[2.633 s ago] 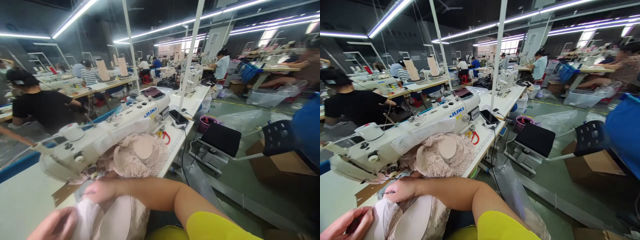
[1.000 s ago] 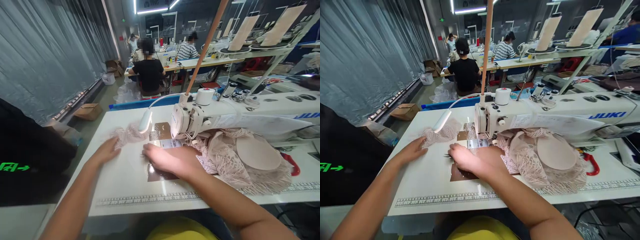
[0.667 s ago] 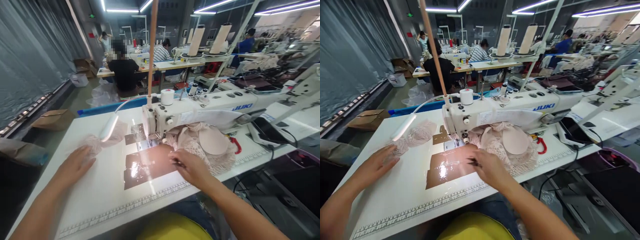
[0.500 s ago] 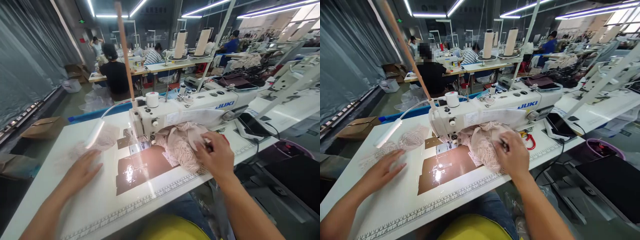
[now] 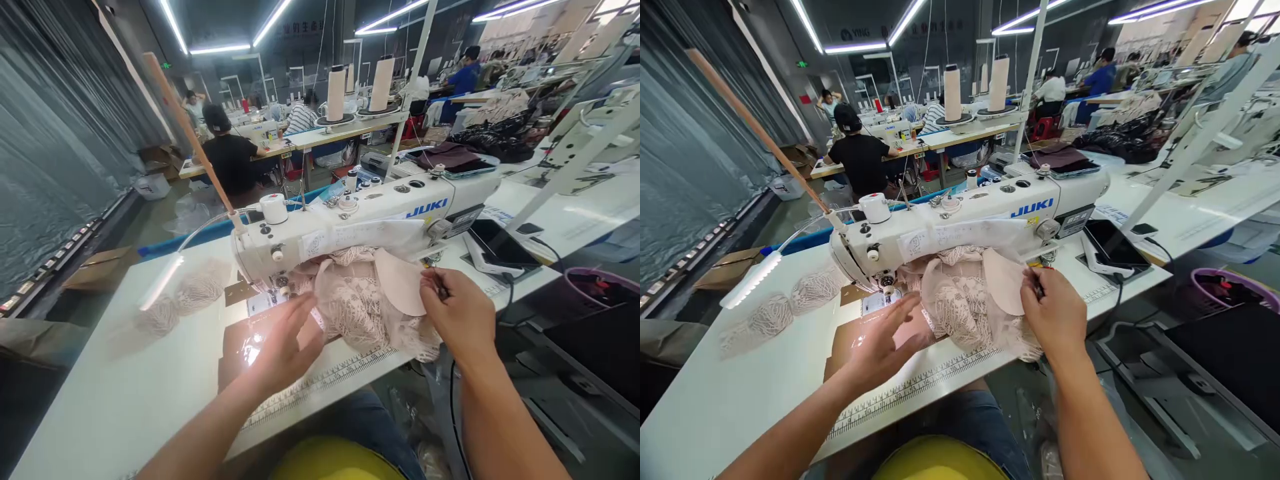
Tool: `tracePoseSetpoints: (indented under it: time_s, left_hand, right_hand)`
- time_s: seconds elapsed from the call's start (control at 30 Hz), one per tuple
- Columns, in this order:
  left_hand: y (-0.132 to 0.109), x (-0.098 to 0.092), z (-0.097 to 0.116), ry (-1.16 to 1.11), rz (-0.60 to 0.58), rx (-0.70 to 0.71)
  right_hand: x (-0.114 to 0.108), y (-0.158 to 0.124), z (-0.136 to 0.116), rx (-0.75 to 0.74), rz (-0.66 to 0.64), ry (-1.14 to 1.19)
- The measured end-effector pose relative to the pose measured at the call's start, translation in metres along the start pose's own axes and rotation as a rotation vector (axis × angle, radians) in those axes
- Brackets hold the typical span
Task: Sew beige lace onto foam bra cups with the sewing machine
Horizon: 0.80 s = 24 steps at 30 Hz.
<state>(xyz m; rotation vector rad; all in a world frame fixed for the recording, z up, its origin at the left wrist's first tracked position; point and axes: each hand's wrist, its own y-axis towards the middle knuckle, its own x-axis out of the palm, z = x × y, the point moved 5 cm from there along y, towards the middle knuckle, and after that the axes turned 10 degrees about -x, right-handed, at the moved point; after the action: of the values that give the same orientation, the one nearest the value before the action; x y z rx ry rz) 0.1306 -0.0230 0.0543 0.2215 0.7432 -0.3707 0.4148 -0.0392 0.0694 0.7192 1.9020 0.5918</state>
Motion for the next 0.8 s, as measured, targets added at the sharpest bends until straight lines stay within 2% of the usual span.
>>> tracePoseSetpoints:
  time_s: [0.07, 0.13, 0.2, 0.3, 0.37, 0.5, 0.63, 0.73, 0.8]
  left_hand:
    - [0.020, 0.012, 0.003, -0.078, 0.159, -0.036]
    - [0.042, 0.022, 0.003, -0.155, 0.252, -0.083]
    - [0.060, 0.029, 0.000, -0.222, 0.287, -0.158]
    - [0.073, 0.032, 0.001, -0.267, 0.288, -0.236]
    - [0.070, 0.032, 0.010, -0.323, 0.228, -0.196]
    - [0.046, 0.034, 0.038, -0.502, 0.038, -0.078]
    - [0.022, 0.033, 0.054, -0.572, -0.168, -0.140]
    - [-0.002, 0.033, 0.058, -0.493, -0.408, -0.186]
    - [-0.022, 0.027, 0.051, -0.327, -0.457, -0.211]
  right_hand:
    - [0.005, 0.000, 0.001, -0.103, -0.038, -0.035]
    - [0.007, -0.003, -0.002, -0.177, 0.021, -0.006]
    - [0.009, -0.009, -0.010, -0.244, 0.078, 0.053]
    - [0.013, -0.017, -0.023, -0.340, 0.060, 0.154]
    - [0.016, -0.018, -0.028, -0.357, 0.024, 0.236]
    - [0.019, -0.018, -0.036, -0.347, -0.037, 0.404]
    - [0.022, -0.016, -0.045, -0.371, -0.049, 0.496]
    - [0.027, -0.017, -0.047, -0.369, -0.053, 0.510]
    - [0.029, -0.018, -0.047, -0.349, -0.067, 0.527]
